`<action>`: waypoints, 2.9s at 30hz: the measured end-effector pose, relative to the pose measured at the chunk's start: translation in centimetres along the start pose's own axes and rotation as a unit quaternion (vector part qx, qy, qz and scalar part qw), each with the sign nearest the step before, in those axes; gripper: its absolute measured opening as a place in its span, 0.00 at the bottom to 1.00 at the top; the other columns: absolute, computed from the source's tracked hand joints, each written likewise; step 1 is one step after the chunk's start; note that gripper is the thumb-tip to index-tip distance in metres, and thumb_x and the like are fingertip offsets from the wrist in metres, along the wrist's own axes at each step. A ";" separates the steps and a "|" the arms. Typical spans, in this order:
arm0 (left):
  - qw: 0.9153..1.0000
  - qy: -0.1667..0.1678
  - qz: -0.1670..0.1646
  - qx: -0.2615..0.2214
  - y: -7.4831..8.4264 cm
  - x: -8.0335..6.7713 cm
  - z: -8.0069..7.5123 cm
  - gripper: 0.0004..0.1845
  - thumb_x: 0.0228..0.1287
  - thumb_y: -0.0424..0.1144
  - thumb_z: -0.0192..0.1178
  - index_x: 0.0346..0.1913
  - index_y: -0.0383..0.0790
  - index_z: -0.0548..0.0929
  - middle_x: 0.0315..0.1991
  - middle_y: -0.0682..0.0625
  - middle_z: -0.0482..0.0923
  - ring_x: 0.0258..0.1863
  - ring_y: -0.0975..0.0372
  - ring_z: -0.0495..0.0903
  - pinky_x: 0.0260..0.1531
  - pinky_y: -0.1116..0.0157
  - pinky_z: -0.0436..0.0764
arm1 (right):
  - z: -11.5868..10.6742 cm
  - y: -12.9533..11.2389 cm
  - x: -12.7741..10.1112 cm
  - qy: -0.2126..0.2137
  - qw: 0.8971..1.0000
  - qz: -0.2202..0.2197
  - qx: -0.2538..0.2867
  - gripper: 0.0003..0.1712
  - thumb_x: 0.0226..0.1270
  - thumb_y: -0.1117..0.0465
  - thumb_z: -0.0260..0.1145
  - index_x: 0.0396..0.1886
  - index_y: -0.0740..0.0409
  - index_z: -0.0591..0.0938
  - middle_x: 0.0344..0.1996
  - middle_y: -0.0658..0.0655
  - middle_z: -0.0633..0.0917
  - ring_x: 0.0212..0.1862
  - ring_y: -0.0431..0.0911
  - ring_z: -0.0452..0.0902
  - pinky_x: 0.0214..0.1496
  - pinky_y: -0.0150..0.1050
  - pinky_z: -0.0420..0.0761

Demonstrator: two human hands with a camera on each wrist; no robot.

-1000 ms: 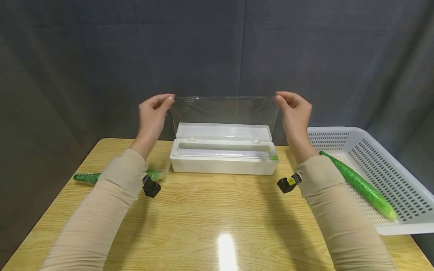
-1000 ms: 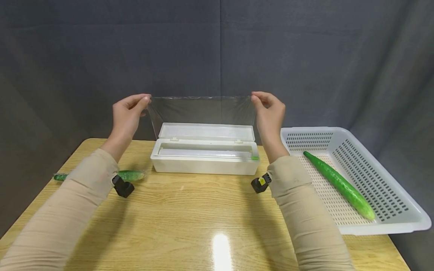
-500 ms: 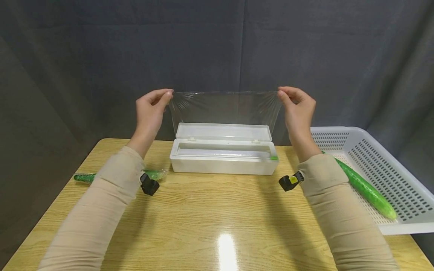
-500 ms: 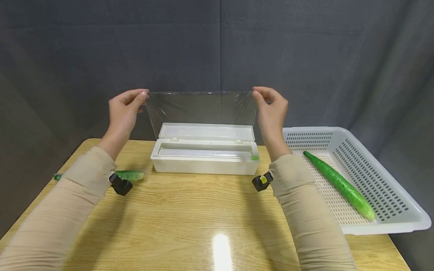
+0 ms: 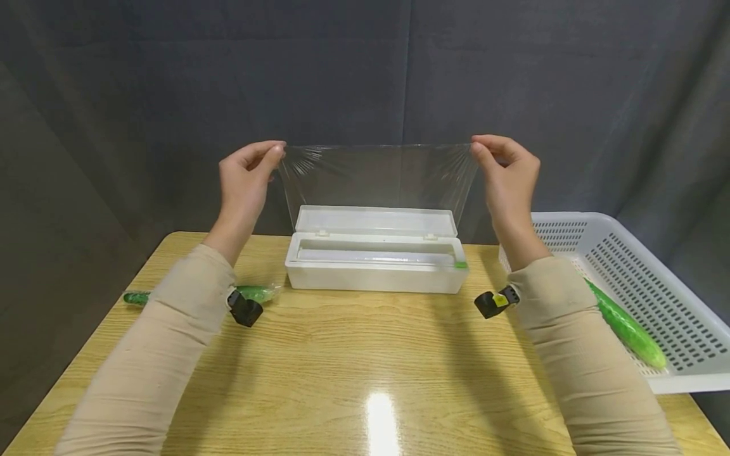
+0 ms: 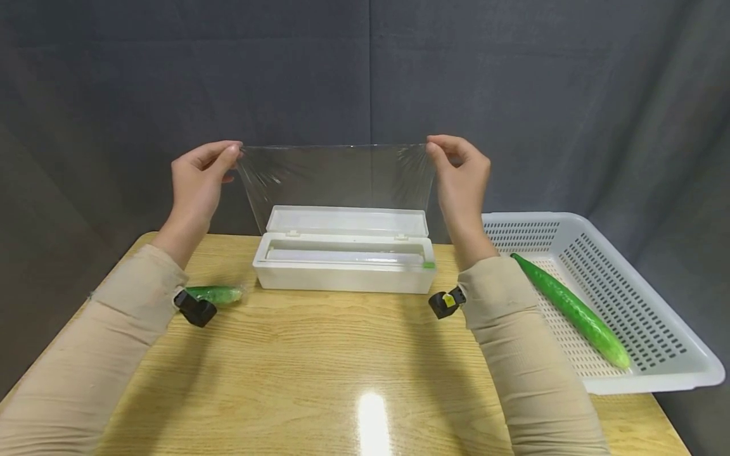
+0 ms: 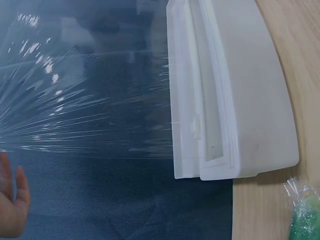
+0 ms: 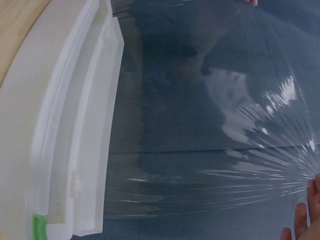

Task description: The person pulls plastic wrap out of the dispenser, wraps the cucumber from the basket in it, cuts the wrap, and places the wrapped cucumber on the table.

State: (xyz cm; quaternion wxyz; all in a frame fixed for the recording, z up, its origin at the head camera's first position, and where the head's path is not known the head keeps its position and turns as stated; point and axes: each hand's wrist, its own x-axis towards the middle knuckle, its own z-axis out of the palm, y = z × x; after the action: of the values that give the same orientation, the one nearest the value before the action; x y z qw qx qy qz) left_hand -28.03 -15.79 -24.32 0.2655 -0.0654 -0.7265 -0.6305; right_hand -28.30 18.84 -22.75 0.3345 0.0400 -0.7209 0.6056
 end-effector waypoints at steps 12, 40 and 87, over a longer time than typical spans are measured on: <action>1.000 -0.015 -0.010 -0.004 0.7 -1.3 -0.7 0.15 0.69 0.47 0.63 0.52 0.43 0.87 0.46 0.51 0.84 0.47 0.62 0.79 0.45 0.68 0.77 | -1.1 -0.9 -0.9 -0.008 0.994 0.049 0.101 0.04 0.61 0.63 0.74 0.36 0.55 0.90 0.35 0.47 0.87 0.43 0.40 0.78 0.48 0.31 0.73; 0.991 -0.099 0.034 0.081 1.4 -9.6 -4.8 0.13 0.70 0.40 0.63 0.50 0.35 0.86 0.41 0.62 0.83 0.44 0.65 0.81 0.48 0.72 0.77 | -7.4 -0.7 -9.4 -0.069 0.995 -0.049 -0.047 0.06 0.67 0.68 0.68 0.40 0.64 0.88 0.36 0.42 0.87 0.41 0.39 0.81 0.46 0.29 0.76; 0.951 -0.274 -0.017 0.140 -3.8 -20.8 -8.4 0.07 0.68 0.38 0.63 0.41 0.56 0.88 0.40 0.61 0.84 0.40 0.65 0.81 0.39 0.67 0.78 | -13.5 5.4 -22.3 -0.241 0.950 0.088 -0.179 0.05 0.68 0.60 0.69 0.42 0.51 0.87 0.42 0.47 0.86 0.48 0.35 0.78 0.51 0.25 0.73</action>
State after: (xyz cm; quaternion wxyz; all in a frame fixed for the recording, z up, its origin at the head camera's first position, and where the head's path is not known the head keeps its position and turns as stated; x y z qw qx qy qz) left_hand -9.45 -19.53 -36.84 0.0516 -0.1855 -0.8532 -0.4848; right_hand -7.69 24.65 -38.55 0.0981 0.0608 -0.8771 0.4662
